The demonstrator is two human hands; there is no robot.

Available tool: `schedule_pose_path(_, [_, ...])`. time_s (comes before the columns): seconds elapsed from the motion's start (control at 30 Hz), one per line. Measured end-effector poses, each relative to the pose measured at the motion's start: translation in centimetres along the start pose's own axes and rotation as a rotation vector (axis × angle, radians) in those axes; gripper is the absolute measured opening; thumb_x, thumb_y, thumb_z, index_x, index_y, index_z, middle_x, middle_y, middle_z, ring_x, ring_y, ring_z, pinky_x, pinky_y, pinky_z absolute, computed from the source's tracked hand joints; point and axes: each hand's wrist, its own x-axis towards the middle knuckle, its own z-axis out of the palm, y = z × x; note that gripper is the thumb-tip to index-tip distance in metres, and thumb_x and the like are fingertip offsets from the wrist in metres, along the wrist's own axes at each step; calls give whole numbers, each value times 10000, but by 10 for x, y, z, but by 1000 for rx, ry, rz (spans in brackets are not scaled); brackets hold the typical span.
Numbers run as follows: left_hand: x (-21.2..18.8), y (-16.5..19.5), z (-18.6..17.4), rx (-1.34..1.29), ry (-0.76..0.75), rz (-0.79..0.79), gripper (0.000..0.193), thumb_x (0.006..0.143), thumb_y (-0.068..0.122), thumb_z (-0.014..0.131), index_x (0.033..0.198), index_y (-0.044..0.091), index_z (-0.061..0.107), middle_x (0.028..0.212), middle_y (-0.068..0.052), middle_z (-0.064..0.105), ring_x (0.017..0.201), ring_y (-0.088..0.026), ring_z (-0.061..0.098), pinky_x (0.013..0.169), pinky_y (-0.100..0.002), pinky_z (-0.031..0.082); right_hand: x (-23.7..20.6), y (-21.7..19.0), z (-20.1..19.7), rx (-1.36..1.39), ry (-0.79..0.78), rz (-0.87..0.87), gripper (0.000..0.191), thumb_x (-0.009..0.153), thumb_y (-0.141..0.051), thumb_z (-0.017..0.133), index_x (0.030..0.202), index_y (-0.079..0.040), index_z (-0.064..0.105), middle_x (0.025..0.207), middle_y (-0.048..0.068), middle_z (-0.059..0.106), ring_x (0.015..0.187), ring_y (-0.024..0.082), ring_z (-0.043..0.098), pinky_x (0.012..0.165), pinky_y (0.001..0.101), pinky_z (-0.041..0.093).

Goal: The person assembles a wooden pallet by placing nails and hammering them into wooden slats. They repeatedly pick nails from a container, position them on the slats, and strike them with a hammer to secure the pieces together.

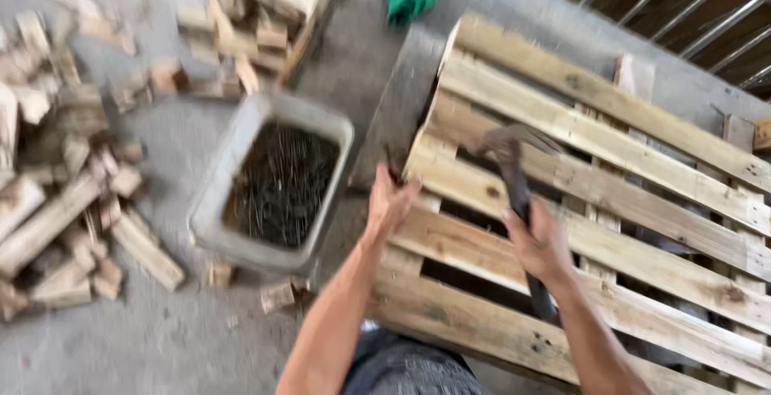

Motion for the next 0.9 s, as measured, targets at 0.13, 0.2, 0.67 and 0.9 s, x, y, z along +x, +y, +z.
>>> schedule_pose_path(0.13, [-4, 6, -2, -21, -12, -85, 600, 830, 400, 801, 1160, 0, 498, 918, -118, 668, 752, -235, 562, 666, -396, 486, -34, -21, -83, 575, 353, -718, 272, 1126, -349, 594, 1035, -93, 608, 691, -30, 551, 504, 52, 506, 491, 212, 428])
schedule_pose_path(0.2, [-6, 5, -1, -60, -32, -134, 592, 831, 391, 798, 1158, 1, 495, 884, -108, 658, 708, -236, 533, 628, -395, 466, -57, -68, -111, 663, 668, -895, 283, 1105, -362, 590, 1038, -88, 602, 687, -7, 570, 509, 81, 526, 485, 236, 432])
schedule_pose_path(0.67, [4, -1, -1, 49, -1, -33, 624, 820, 415, 824, 1157, -4, 508, 1055, -139, 701, 949, -220, 643, 832, -359, 529, -11, 0, -33, 279, 202, -233, 281, 1017, -350, 590, 1052, -88, 494, 734, 8, 597, 526, 76, 535, 382, 238, 453])
schedule_pose_path(0.9, [-1, -6, 8, 102, 31, -33, 602, 825, 424, 831, 1081, -27, 525, 981, -186, 704, 876, -247, 624, 799, -391, 537, -35, -130, -78, 317, 662, -914, 289, 1142, -356, 503, 965, -146, 592, 686, 31, 537, 506, 112, 555, 637, 350, 351])
